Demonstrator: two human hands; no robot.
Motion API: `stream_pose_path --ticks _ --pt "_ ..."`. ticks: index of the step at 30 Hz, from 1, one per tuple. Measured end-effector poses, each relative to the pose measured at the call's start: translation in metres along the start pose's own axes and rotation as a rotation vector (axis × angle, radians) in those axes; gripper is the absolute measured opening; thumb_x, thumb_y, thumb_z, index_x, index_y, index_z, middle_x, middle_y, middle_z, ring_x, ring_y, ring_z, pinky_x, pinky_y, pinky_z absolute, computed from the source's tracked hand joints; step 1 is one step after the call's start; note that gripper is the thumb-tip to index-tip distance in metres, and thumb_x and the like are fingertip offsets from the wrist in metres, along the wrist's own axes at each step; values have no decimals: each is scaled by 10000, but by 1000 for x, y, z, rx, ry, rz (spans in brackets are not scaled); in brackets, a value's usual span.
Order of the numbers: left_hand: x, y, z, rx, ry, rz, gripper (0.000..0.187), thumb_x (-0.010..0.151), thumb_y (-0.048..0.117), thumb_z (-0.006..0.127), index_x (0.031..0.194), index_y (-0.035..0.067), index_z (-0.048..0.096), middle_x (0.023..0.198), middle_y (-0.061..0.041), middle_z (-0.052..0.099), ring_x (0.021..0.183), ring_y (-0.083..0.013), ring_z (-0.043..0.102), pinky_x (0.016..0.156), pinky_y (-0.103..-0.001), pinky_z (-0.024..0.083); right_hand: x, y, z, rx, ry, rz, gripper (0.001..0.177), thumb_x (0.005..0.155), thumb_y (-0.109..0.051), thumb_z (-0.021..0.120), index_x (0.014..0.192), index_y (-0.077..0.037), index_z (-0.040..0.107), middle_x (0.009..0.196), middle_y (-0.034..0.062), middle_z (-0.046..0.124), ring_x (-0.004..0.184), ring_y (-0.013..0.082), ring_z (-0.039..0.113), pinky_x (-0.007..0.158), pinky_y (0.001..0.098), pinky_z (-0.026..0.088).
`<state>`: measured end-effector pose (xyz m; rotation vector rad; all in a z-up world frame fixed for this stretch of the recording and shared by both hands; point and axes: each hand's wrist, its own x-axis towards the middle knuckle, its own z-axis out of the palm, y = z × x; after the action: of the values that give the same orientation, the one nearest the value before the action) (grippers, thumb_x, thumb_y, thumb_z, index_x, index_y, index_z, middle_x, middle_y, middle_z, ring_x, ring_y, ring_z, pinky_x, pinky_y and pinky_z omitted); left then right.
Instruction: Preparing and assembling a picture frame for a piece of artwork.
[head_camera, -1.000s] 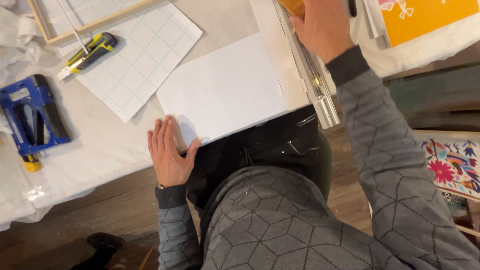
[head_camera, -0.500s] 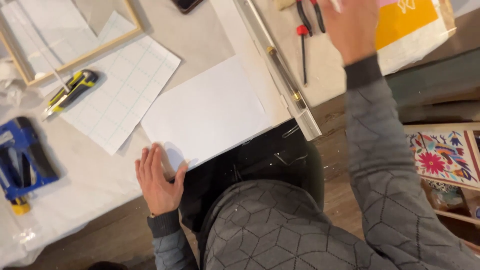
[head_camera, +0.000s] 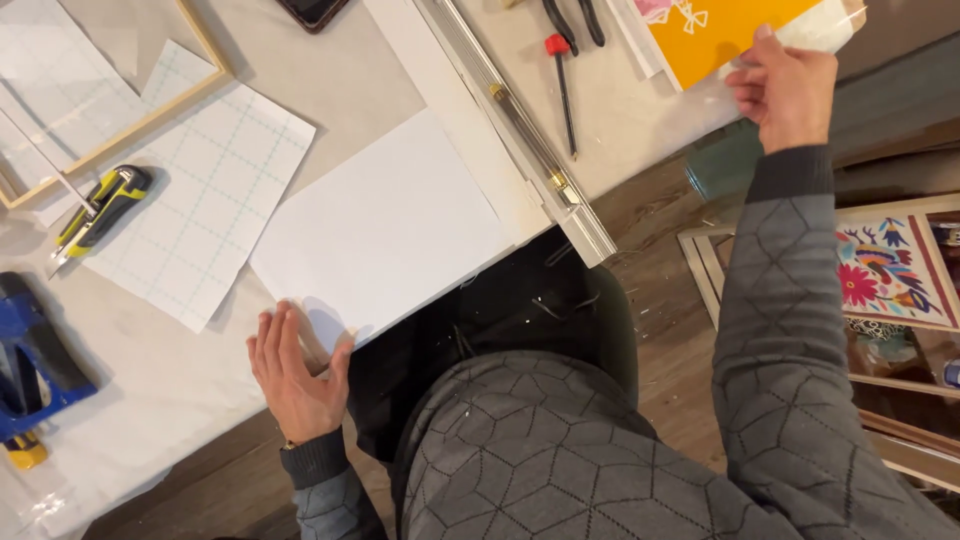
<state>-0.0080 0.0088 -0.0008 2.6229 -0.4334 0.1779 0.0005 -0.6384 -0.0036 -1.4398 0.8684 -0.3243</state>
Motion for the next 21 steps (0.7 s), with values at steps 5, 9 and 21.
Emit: stream_pose_path --ticks 5,9,21 --pt "0 -1 2 2 10 -6 753 973 464 711 1512 -4 471 1587 -173 494 1537 -374 382 1284 -579 251 25 11 -8 -28 -19 -19 248 1082 -203 733 976 16 681 780 51 686 579 81 580 479 218 436" --pt "-2 -2 2 1 9 -7 750 977 467 713 1510 -1 471 1587 -168 497 1538 -371 385 1286 -578 251 19 2 -7 16 -8 0 173 1062 -144 733 972 0 698 769 38 681 568 80 561 480 212 429" --pt "-1 -1 2 6 0 0 774 976 485 701 1519 -11 458 1594 -172 489 1541 -372 379 1288 -575 243 4 -23 12 408 -15 45 154 972 -136 627 1011 13 626 882 106 725 724 178 680 667 314 590"
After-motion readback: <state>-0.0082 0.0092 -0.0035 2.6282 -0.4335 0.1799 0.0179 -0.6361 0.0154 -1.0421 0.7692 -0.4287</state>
